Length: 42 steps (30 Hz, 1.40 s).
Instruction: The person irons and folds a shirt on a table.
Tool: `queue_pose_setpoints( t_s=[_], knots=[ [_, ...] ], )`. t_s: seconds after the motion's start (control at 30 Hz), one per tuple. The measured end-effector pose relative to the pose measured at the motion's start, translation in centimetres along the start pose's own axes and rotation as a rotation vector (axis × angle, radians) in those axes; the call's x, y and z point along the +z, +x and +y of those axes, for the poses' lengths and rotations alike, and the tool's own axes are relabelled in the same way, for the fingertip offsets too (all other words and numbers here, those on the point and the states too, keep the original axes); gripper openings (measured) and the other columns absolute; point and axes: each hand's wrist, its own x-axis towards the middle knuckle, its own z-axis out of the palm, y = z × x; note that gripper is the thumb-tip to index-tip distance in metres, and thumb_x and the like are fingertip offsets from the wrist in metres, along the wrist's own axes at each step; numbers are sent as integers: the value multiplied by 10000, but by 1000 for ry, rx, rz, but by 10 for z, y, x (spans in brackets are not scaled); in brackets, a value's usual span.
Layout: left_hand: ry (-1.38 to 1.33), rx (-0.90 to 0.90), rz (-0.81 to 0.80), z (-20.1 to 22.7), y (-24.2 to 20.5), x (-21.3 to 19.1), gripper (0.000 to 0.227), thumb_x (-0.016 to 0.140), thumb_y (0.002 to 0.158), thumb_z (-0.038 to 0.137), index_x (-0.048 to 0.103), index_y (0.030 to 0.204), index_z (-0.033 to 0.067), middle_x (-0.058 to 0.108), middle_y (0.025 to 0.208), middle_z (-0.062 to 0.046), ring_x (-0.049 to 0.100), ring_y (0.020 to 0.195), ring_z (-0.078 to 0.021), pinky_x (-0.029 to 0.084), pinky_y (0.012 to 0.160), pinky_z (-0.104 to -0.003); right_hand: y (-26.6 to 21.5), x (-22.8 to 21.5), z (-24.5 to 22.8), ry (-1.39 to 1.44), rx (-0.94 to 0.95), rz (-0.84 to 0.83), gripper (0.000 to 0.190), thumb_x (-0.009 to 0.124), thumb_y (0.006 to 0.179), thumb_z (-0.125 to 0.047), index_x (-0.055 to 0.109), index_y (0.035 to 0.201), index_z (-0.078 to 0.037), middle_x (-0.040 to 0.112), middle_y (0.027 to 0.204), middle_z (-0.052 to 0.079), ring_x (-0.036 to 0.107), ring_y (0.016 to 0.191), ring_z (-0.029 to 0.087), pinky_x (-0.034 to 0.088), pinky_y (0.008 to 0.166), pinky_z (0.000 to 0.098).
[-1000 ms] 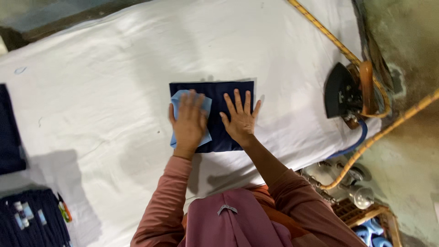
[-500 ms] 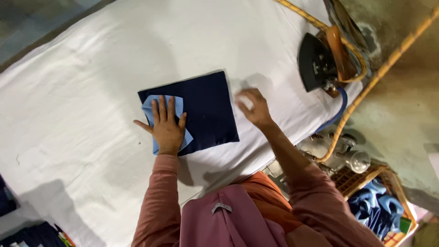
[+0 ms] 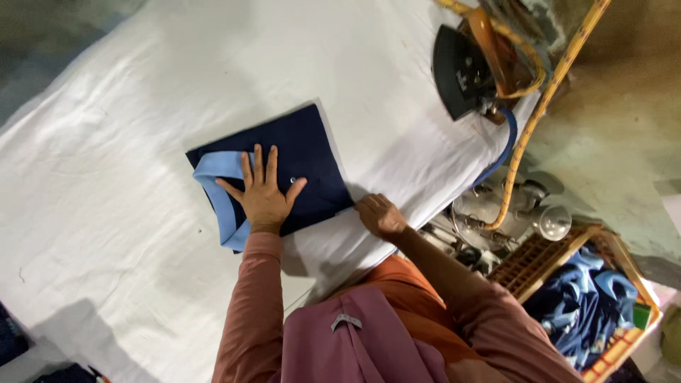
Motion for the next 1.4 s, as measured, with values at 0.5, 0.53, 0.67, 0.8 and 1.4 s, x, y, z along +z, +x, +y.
queue_pose_setpoints(
  t_s=[0.5,0.53,0.67,0.8,1.4],
  knots=[
    [117,84,84,-14,-20,-10,1161,495,667,961,255,1640,375,221,1722,11,223,1574,-286,-18,1111,-810,80,-3,-28,-200,223,-357,883,583,925,-634,267,1658,-257,208,1721,108,176,1543,453,65,1177,730],
    [216,137,208,-17,-27,-8,1106,451,691,989,348,1620,398,310,1701,25,276,1564,-268,-65,1131,-770,78,-1,-26,-197,223,-350,911,607,909,-637,254,1662,-265,180,1728,106,115,1553,469,15,1170,738],
    [229,-54,275,-30,-97,-27,983,484,750,939,482,1559,381,434,1650,-25,336,1545,-280,-93,1149,-729,86,-24,-20,-57,227,-375,868,590,936,-637,290,1653,-250,169,1729,107,45,1555,483,21,1164,731],
    [-80,-653,322,-43,-156,-31,1023,817,731,621,395,1580,236,260,1657,-188,245,1527,-444,-49,1103,-792,98,-77,53,135,433,-220,1065,826,797,-385,248,1660,-149,205,1695,180,92,1548,485,69,1228,592],
    [-481,-1031,140,-38,-157,-57,832,703,763,591,454,1499,294,304,1633,-43,243,1527,-279,-95,1102,-787,120,-190,317,282,1352,-231,215,785,945,-242,594,1014,-172,625,764,29,572,537,138,319,358,292]
  ],
)
